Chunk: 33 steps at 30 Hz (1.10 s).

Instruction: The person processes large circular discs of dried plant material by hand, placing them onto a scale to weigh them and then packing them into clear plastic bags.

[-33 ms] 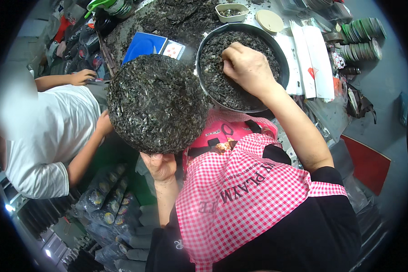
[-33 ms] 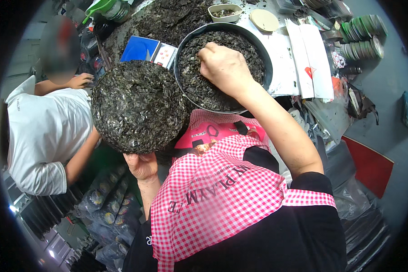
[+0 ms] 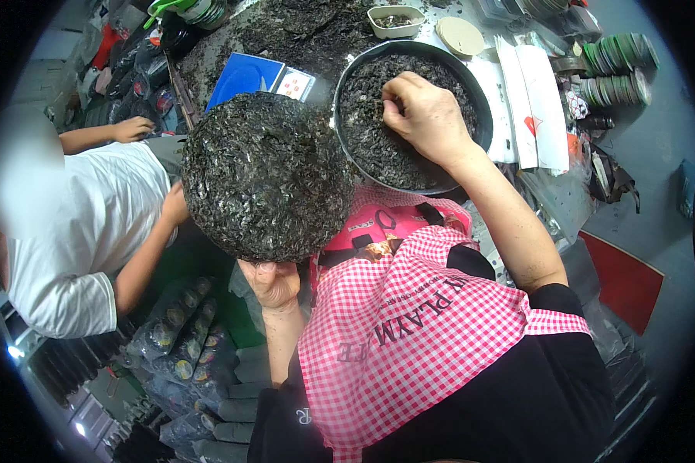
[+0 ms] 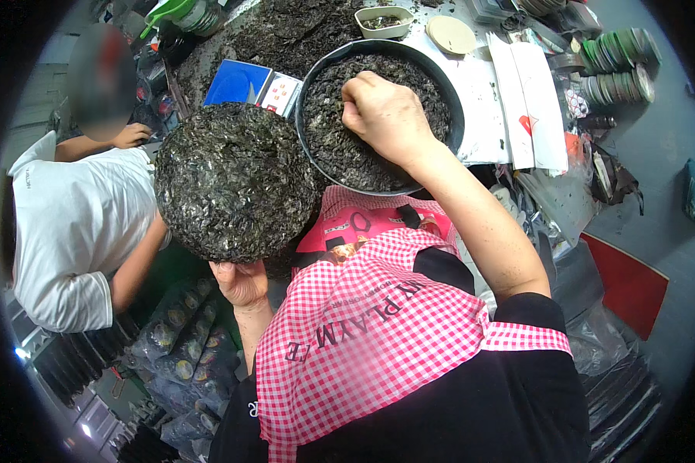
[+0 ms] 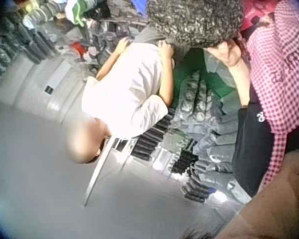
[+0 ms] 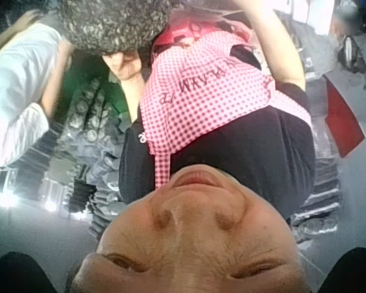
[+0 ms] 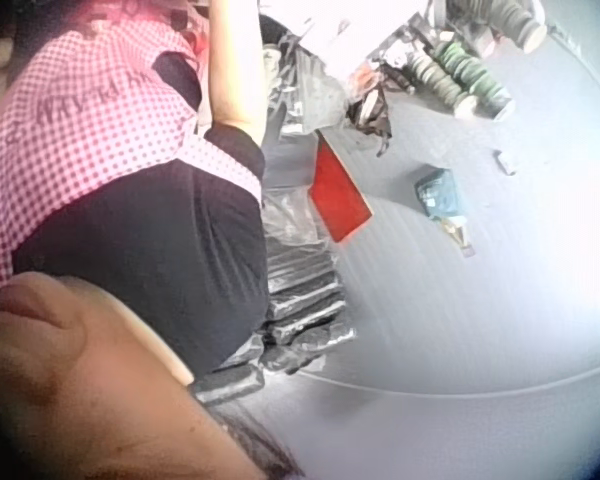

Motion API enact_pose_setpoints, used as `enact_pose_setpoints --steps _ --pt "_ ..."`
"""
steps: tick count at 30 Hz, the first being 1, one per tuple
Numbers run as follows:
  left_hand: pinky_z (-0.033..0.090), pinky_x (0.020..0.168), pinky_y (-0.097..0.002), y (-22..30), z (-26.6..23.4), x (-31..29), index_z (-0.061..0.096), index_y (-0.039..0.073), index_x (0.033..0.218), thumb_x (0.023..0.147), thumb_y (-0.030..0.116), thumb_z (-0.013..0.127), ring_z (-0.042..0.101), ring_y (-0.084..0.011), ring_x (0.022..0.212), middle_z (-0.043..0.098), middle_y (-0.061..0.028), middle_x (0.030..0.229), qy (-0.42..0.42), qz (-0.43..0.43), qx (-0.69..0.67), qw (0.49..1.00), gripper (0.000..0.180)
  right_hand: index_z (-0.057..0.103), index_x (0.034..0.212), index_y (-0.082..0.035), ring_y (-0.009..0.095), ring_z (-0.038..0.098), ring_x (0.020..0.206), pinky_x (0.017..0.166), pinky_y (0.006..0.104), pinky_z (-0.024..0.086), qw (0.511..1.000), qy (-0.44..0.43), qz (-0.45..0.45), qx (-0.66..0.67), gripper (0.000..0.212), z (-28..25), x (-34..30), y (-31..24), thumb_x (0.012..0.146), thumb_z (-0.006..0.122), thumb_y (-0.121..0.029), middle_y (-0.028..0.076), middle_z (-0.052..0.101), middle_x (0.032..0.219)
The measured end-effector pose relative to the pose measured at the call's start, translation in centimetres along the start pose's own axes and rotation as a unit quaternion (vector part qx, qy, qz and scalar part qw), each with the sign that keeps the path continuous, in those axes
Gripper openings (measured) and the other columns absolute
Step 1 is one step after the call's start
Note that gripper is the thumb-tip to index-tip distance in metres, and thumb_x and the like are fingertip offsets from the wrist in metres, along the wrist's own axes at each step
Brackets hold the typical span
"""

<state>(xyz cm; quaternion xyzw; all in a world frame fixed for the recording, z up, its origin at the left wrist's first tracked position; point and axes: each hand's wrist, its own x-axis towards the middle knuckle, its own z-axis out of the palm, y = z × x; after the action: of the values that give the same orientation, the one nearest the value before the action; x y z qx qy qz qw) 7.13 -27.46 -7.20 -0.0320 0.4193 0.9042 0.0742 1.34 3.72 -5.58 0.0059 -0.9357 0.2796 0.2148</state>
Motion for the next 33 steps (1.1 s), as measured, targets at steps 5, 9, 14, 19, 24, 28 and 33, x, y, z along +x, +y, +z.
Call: enact_pose_setpoints --steps 5,9,14,19,24,28,33 --pt "0.045 0.102 -0.0477 0.4 0.5 -0.4 0.036 0.005 0.141 0.071 0.014 0.069 0.055 -0.0304 0.118 0.054 -0.013 0.13 0.004 0.02 0.001 1.0 0.078 0.063 0.086 -0.002 0.005 0.061 0.068 0.063 0.0227 0.05 0.923 -0.064 0.216 0.312 0.008 -1.9 1.0 2.3 0.086 0.063 -0.011 0.003 0.067 0.08" --pt "0.045 0.103 -0.0477 0.8 0.1 -0.8 0.037 0.003 0.14 0.075 0.015 0.067 0.057 -0.0287 0.116 0.056 -0.013 0.129 0.011 0.049 0.005 0.999 0.073 0.063 0.095 -0.002 0.011 0.063 0.071 0.067 0.0245 0.051 0.891 -0.062 0.189 0.408 0.01 -3.5 7.1 6.7 0.09 0.061 -0.01 0.005 0.067 0.084" --pt "0.045 0.102 -0.0474 1.1 0.4 -1.3 0.03 0.0 0.142 0.07 0.012 0.067 0.055 -0.032 0.116 0.05 -0.0165 0.131 0.092 0.047 0.024 0.994 0.082 0.067 0.099 -0.002 0.013 0.065 0.072 0.064 0.0229 0.053 0.931 -0.013 0.236 0.278 0.016 0.5 17.7 20.3 0.084 0.065 -0.007 0.007 0.066 0.077" --pt "0.041 0.104 -0.0532 1.4 0.8 -1.5 0.031 0.004 0.144 0.077 0.017 0.067 0.05 -0.0317 0.124 0.048 -0.0143 0.138 0.069 0.055 0.059 0.994 0.077 0.071 0.091 -0.005 0.024 0.069 0.08 0.076 0.0326 0.054 0.977 0.084 0.147 -0.132 0.02 2.3 20.2 28.8 0.084 0.059 -0.018 0.014 0.07 0.087" --pt "0.04 0.106 -0.0509 1.5 -0.2 -2.3 0.031 0.002 0.143 0.076 0.013 0.066 0.051 -0.0316 0.123 0.05 -0.0153 0.135 0.088 0.056 0.034 0.994 0.076 0.071 0.089 -0.006 0.027 0.067 0.082 0.075 0.0351 0.052 0.984 0.058 0.091 0.139 0.012 0.3 15.9 13.8 0.08 0.064 -0.009 0.015 0.069 0.086" --pt "0.041 0.105 -0.0517 1.4 -0.2 -1.6 0.03 0.004 0.144 0.078 0.015 0.066 0.051 -0.03 0.123 0.05 -0.0135 0.136 0.073 0.043 0.043 0.995 0.076 0.071 0.085 -0.007 0.021 0.063 0.082 0.074 0.0325 0.051 0.974 -0.164 -0.073 0.14 0.011 -3.6 6.8 0.2 0.08 0.069 -0.017 0.005 0.061 0.083" --pt "0.042 0.104 -0.0467 1.3 0.5 -0.6 0.027 0.001 0.142 0.077 0.011 0.069 0.052 -0.0303 0.121 0.048 -0.0163 0.134 0.042 0.02 0.014 0.999 0.077 0.07 0.086 -0.008 0.022 0.059 0.092 0.079 0.0362 0.052 0.979 -0.199 -0.035 0.018 0.014 -1.9 2.1 -5.3 0.078 0.07 -0.02 0.006 0.057 0.089"
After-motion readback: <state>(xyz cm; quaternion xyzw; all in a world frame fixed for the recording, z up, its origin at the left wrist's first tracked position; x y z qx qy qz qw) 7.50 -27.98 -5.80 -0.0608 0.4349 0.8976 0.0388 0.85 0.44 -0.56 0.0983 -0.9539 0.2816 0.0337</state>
